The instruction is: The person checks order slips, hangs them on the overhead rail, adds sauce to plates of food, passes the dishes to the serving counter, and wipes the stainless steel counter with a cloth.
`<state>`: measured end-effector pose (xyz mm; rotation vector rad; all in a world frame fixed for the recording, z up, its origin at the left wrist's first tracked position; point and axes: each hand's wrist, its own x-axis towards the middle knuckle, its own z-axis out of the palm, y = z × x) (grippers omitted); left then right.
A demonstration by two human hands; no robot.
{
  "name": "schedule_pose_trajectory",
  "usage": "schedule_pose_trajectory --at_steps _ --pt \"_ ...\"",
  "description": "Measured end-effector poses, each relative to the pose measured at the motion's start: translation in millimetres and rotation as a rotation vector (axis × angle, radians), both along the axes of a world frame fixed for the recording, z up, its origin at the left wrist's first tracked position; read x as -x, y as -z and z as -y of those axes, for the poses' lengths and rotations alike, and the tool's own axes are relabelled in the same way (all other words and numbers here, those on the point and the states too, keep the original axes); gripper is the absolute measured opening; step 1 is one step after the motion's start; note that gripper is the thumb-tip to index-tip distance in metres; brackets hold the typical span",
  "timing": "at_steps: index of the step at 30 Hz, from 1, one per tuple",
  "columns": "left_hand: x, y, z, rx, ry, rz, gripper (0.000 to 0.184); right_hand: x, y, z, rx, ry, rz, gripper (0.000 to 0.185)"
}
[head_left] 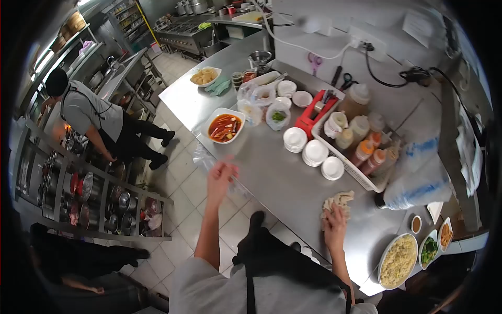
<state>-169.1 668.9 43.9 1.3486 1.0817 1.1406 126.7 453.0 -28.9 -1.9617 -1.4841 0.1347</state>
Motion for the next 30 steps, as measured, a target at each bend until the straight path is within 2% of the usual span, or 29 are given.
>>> schedule_pose_trajectory --at_steps 4,6,9,10,13,15,18,21,22,23,25,28,30 --pt "56.6 -9.3 -94.0 0.02 -0.25 -0.072 0.031 3.1 -1.2 -35.9 -0.044 0.279 -0.035 0.015" --pt "83.4 6.4 -149.1 0.056 -0.304 -0.241 0.037 6.5 2.1 -59.2 -0.109 0.406 0.021 0.016" --pt "109.4 41.2 -206.4 0.024 -0.177 -0.551 0.042 13.9 2.4 -76.2 -0.07 0.5 0.124 0.016" --pt "111.4 35.1 -214.1 0.219 -0.005 -0.544 0.047 19.0 -0.4 -84.6 -0.028 0.547 0.157 0.017" --pt "114.0 40.9 -222.0 0.327 0.303 -0.436 0.042 36.3 -4.2 -93.0 0.099 0.685 0.199 0.022" --pt "118.1 50.7 -231.8 0.405 0.405 -0.322 0.038 44.6 -1.5 -93.3 0.136 0.749 0.163 0.029" --pt "115.0 49.9 -236.5 0.447 0.491 -0.271 0.033 66.5 -8.8 -107.9 0.202 0.982 0.532 0.035" --pt "113.8 49.0 -228.2 0.397 0.497 -0.317 0.03 59.7 12.2 -103.2 0.1 0.819 0.11 0.035" --pt "114.3 49.0 -224.6 0.391 0.499 -0.328 0.029 68.2 17.2 -104.1 0.054 0.78 0.035 0.03" --pt "113.2 48.3 -220.5 0.387 0.499 -0.338 0.027 84.7 19.1 -111.6 0.069 0.785 0.103 0.028" --pt "106.9 38.5 -208.7 0.392 0.537 -0.331 0.021 112.3 20.9 -122.6 -0.028 0.592 0.038 0.027" --pt "97.4 39.5 -191.4 0.428 0.652 -0.283 0.02 152.4 -26.4 -160.9 -0.059 0.541 -0.51 0.027" --pt "82.0 33.0 -179.0 0.399 0.776 -0.312 0.021 160.5 -35.8 -174.8 -0.108 0.514 -0.842 0.029"
